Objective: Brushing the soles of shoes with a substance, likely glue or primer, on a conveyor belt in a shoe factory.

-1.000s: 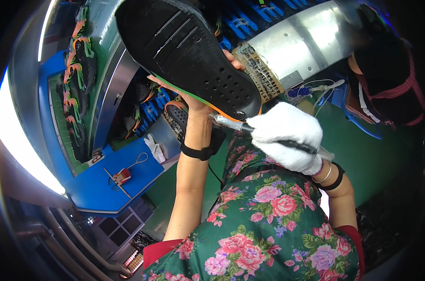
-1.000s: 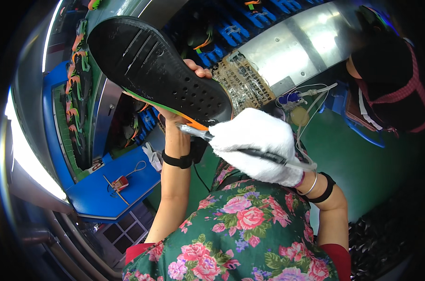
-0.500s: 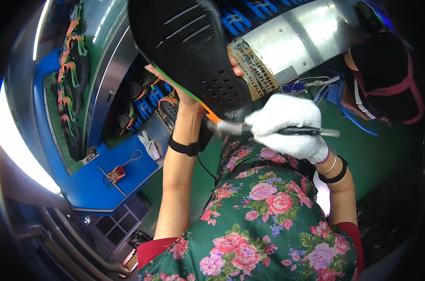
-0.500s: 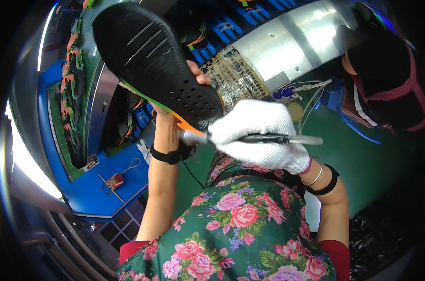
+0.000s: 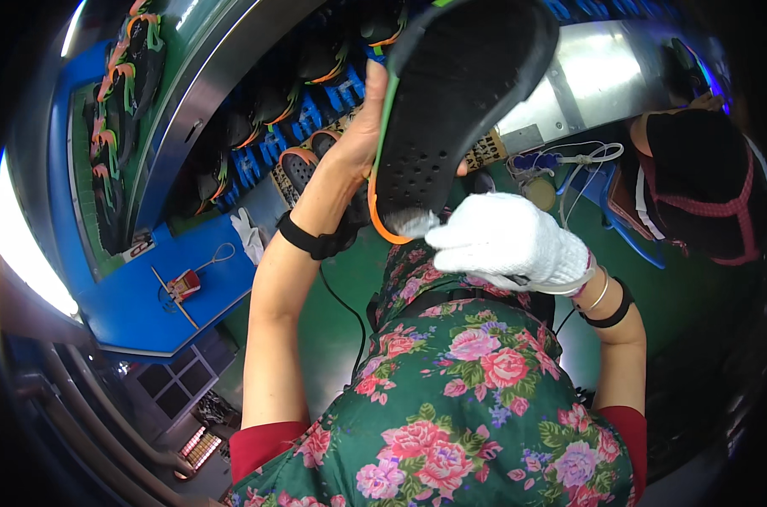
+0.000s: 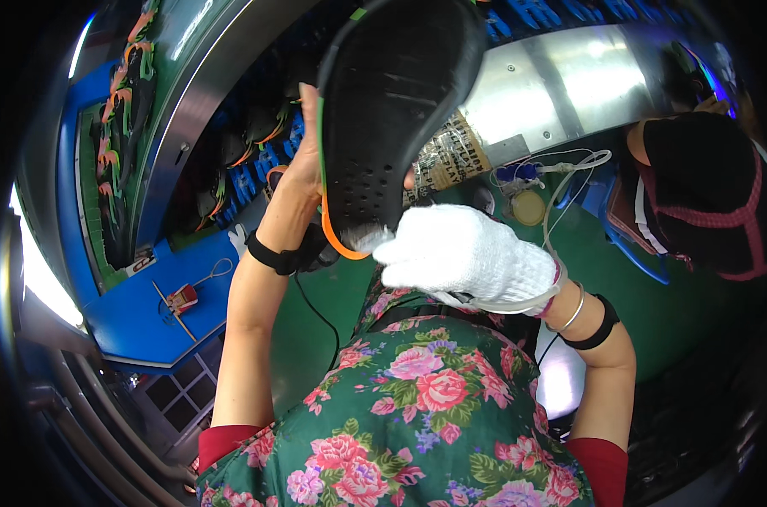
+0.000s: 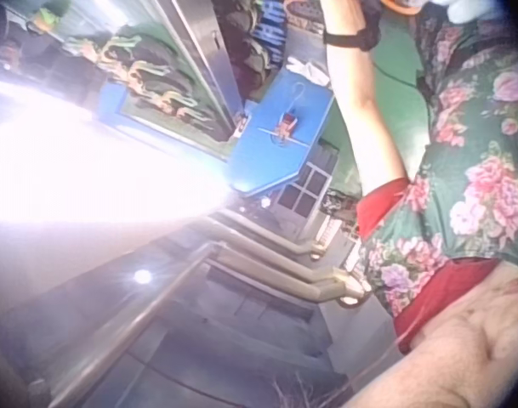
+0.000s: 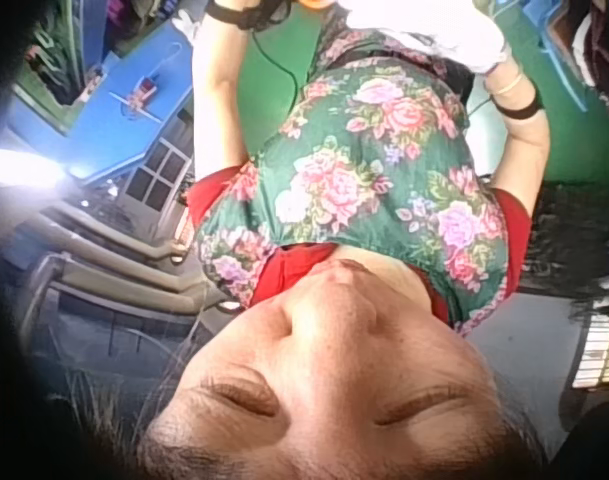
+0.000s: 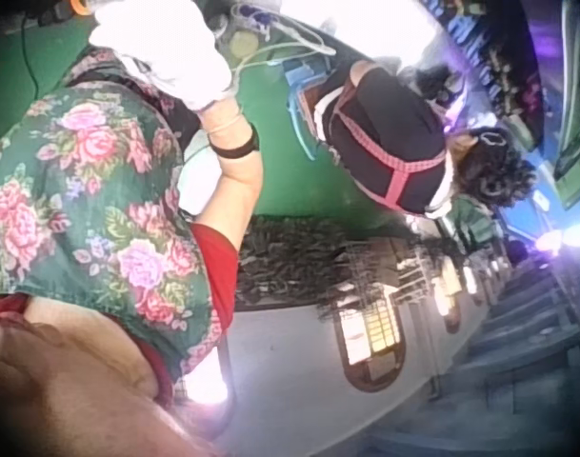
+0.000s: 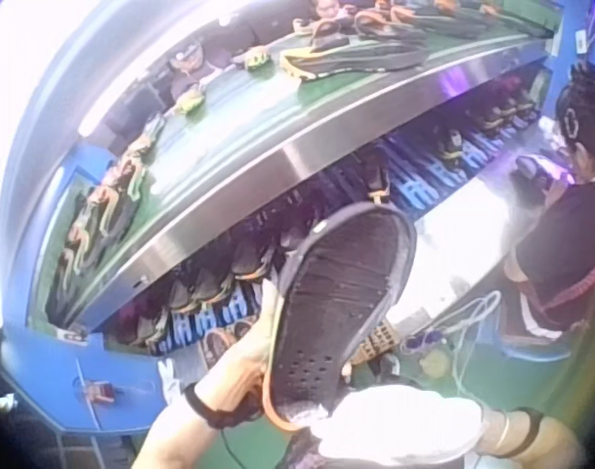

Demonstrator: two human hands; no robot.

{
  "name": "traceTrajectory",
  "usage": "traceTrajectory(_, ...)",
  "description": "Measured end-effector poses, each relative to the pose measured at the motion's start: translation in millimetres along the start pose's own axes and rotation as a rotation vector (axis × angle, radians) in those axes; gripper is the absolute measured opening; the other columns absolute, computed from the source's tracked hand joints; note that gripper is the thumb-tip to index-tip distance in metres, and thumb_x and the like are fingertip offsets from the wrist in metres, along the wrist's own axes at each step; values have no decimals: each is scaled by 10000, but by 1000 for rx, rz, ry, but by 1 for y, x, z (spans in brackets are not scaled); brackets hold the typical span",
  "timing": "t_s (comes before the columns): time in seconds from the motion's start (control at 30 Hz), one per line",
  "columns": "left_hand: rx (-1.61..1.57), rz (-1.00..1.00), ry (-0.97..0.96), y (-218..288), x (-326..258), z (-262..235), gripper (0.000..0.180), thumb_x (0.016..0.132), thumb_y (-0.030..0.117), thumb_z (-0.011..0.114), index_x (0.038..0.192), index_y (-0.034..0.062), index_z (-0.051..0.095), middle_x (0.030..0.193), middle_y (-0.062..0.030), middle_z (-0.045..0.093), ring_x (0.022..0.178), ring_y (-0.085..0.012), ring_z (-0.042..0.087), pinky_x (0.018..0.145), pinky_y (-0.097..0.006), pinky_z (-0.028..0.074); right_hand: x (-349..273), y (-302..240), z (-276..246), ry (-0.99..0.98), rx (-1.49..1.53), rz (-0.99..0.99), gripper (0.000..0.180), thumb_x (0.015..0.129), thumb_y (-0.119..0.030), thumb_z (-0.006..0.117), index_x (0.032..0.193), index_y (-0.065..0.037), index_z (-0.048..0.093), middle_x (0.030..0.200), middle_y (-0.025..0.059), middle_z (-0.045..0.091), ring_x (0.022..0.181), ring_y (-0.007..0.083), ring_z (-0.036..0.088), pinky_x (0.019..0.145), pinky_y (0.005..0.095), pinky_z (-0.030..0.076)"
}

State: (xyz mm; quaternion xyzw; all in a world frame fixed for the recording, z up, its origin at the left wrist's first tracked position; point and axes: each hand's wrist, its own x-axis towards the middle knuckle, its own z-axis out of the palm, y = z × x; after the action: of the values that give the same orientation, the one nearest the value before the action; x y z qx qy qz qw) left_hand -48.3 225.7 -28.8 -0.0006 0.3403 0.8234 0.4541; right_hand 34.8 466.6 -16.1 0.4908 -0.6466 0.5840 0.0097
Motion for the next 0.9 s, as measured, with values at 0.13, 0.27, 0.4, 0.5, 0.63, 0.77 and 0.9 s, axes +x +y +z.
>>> traceTrajectory(0.13,85,-54,89,-3,-4,-1,1080,857,892,283,1525,54,421,1269,-229,663,957,-396,747,802,-537,659,11,0,-10,82,166,79,235,789,-85,809,1021,-116,782,1033,68,768,859,272,715,837,403,570)
traceTrajectory(0.27,-27,-68,158,1,2,-1,1078,867,892,270,1519,50,436,1262,-228,669,944,-409,746,784,-549,655,11,7,-11,148,386,318,170,749,-31,847,909,-61,801,926,100,787,832,245,750,753,357,582)
traceTrajectory(0.4,-432,92,196,-28,-18,-5,742,1060,609,351,1462,4,504,1274,-234,672,961,-426,735,842,-535,629,21,-16,-28,544,377,603,189,769,42,805,955,17,788,973,153,779,827,194,736,763,322,577)
traceTrajectory(0.5,-479,170,68,-58,-18,4,520,1097,396,393,1369,-2,587,1298,-176,679,1147,-321,687,1026,-456,554,23,-6,-41,593,93,437,174,806,10,809,979,4,792,998,140,785,890,212,754,807,322,587)
traceTrajectory(0.63,-169,172,538,-78,-22,15,490,1080,357,475,1442,33,543,1465,-150,580,1315,-323,582,1166,-497,426,24,-5,-50,434,2,350,196,800,-6,822,989,-44,791,994,111,789,920,247,769,842,361,599)
traceTrajectory(0.77,-131,82,490,-78,-43,14,535,1068,408,501,1439,23,533,1481,-159,558,1316,-366,572,1091,-568,491,31,-21,-48,340,-188,199,224,777,-24,820,991,-58,767,962,106,758,896,289,727,821,397,586)
traceTrajectory(0.9,-491,361,104,-46,-41,67,654,1044,558,494,1384,5,575,1363,-184,642,1236,-353,628,1016,-528,549,30,-35,-39,455,-295,168,236,785,-19,828,1013,-43,771,971,118,766,824,272,722,731,371,576)
